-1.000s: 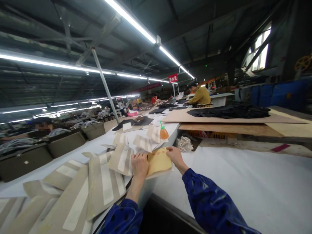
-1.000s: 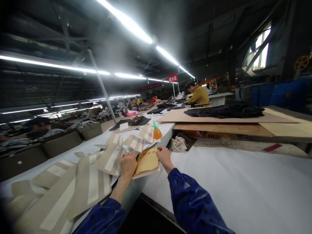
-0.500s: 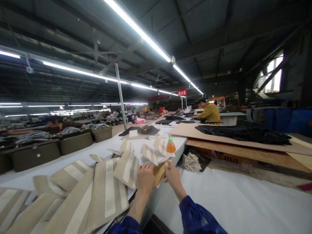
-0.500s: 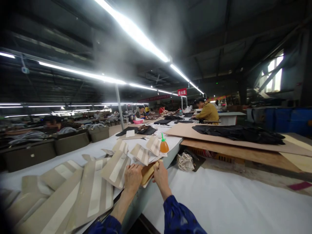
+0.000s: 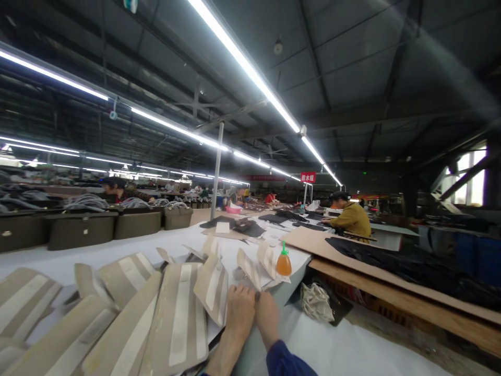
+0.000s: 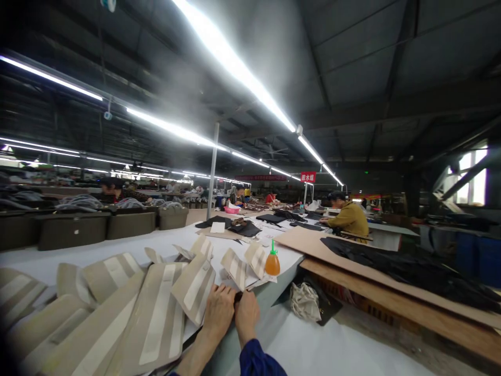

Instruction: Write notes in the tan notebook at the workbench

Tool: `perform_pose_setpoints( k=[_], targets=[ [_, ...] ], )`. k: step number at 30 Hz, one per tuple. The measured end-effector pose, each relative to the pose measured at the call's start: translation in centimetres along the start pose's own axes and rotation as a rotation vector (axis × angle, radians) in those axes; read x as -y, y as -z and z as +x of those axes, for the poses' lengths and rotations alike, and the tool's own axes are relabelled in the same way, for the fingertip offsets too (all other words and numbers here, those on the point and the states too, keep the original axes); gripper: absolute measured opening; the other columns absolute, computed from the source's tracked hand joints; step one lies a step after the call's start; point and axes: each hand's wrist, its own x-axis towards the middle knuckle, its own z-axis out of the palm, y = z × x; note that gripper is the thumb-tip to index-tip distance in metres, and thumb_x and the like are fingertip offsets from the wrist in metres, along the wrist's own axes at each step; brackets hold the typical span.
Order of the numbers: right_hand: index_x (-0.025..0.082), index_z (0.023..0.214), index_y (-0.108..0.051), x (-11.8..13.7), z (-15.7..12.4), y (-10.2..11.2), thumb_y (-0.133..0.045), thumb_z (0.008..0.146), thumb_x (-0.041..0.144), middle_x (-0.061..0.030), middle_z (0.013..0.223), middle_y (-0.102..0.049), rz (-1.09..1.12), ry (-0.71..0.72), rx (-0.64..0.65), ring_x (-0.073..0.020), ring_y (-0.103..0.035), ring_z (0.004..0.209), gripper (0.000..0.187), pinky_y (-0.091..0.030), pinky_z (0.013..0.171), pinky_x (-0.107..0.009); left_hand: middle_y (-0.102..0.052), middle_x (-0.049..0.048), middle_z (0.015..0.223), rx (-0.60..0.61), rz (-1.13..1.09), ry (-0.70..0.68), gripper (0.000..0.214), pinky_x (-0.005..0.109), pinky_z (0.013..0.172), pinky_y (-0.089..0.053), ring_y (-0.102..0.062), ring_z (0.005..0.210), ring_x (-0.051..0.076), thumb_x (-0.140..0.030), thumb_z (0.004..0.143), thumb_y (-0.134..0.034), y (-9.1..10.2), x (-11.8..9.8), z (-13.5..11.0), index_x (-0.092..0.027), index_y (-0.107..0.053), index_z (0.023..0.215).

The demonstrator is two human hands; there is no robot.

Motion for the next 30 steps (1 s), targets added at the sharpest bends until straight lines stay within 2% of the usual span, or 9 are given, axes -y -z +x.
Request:
perform_pose_setpoints(
  k=[7, 10, 15, 18, 21, 23, 25, 28, 30],
  targets=[
    [0.013, 0.094, -0.066, -2.0, -0.1, 0.7, -0.058, 0.094, 0.027, -0.0048, 0.103, -0.068, 0.083, 0.165, 0.06, -0.017, -0.064, 0.099, 0.016, -0.052, 0.094, -0.04, -0.068, 0.0101, 0.093, 0.032, -0.002, -0.008, 0.034, 0.047, 0.093, -0.042, -0.058, 0.099, 0.027, -0.002, 0.085, -0.036, 0.2, 0.1, -0.4, -0.012, -0.068, 0.091],
    [0.014, 0.102, -0.065, -4.3, -1.0, 1.1, -0.052, 0.096, 0.022, -0.0053, 0.106, -0.068, 0.143, 0.113, -0.042, -0.0178, -0.062, 0.105, 0.017, -0.05, 0.098, -0.041, -0.069, 0.0131, 0.091, 0.086, 0.008, -0.059, 0.032, 0.05, 0.094, -0.042, -0.06, 0.097, 0.029, -0.003, 0.081, -0.039, 0.2, 0.1, -0.8, -0.009, -0.07, 0.089],
    [0.014, 0.121, -0.056, -7.6, -1.5, 0.9, -0.049, 0.095, 0.017, -0.0104, 0.127, -0.057, 0.195, 0.03, -0.214, -0.0202, -0.058, 0.112, 0.027, -0.048, 0.1, -0.041, -0.071, 0.0144, 0.095, 0.148, 0.051, -0.107, 0.029, 0.054, 0.111, -0.034, -0.06, 0.108, 0.03, -0.012, 0.084, -0.046, -0.3, 0.0, -1.2, -0.008, -0.073, 0.094],
    [0.013, 0.121, -0.055, -8.7, -1.6, 0.0, -0.048, 0.094, 0.017, -0.0114, 0.129, -0.057, 0.245, 0.052, -0.182, -0.0176, -0.062, 0.099, 0.028, -0.048, 0.099, -0.039, -0.069, 0.017, 0.108, 0.197, 0.124, -0.074, 0.034, 0.053, 0.115, -0.033, -0.057, 0.119, 0.032, -0.011, 0.086, -0.044, -0.3, -0.6, -1.9, -0.008, -0.073, 0.105],
    [0.009, 0.124, -0.052, -9.6, -2.4, -1.5, -0.042, 0.094, 0.022, -0.0172, 0.13, -0.055, 0.289, 0.043, -0.108, -0.018, -0.065, 0.091, 0.034, -0.046, 0.101, -0.042, -0.062, 0.0262, 0.122, 0.253, 0.224, -0.032, 0.04, 0.048, 0.12, -0.028, -0.05, 0.129, 0.036, -0.016, 0.091, -0.041, 0.1, -2.1, -3.1, -0.001, -0.067, 0.117],
    [0.006, 0.126, -0.05, -10.2, -3.4, -2.6, -0.038, 0.092, 0.029, -0.0216, 0.133, -0.053, 0.312, 0.033, -0.039, -0.0203, -0.066, 0.09, 0.043, -0.046, 0.1, -0.043, -0.055, 0.0292, 0.13, 0.251, 0.288, 0.003, 0.043, 0.047, 0.123, -0.022, -0.042, 0.135, 0.038, -0.016, 0.092, -0.037, 0.5, -3.3, -3.7, 0.004, -0.062, 0.122],
    [0.004, 0.129, -0.047, -11.3, -5.1, -3.4, -0.036, 0.088, 0.039, -0.0236, 0.136, -0.052, 0.329, 0.039, 0.026, -0.0221, -0.068, 0.091, 0.055, -0.049, 0.098, -0.042, -0.054, 0.0278, 0.133, 0.274, 0.322, 0.035, 0.043, 0.049, 0.122, -0.025, -0.039, 0.138, 0.037, -0.014, 0.092, -0.037, 1.1, -4.3, -4.3, 0.004, -0.062, 0.122],
    [0.01, 0.127, -0.054, -14.8, -8.7, -2.9, -0.042, 0.078, 0.05, -0.0174, 0.133, -0.059, 0.332, 0.076, 0.102, -0.0213, -0.07, 0.094, 0.064, -0.055, 0.09, -0.034, -0.053, 0.0248, 0.136, 0.319, 0.317, 0.042, 0.042, 0.052, 0.121, -0.028, -0.043, 0.136, 0.035, -0.01, 0.089, -0.043, 2.0, -5.0, -5.6, 0.001, -0.061, 0.126],
    [0.017, 0.119, -0.064, -18.3, -11.7, -1.4, -0.048, 0.072, 0.051, -0.0118, 0.126, -0.065, 0.302, 0.064, 0.083, -0.0223, -0.07, 0.097, 0.06, -0.057, 0.087, -0.033, -0.048, 0.0254, 0.14, 0.302, 0.293, 0.04, 0.045, 0.058, 0.121, -0.023, -0.043, 0.135, 0.036, -0.012, 0.091, -0.044, 1.7, -4.8, -7.3, 0.001, -0.054, 0.133]
  ],
)
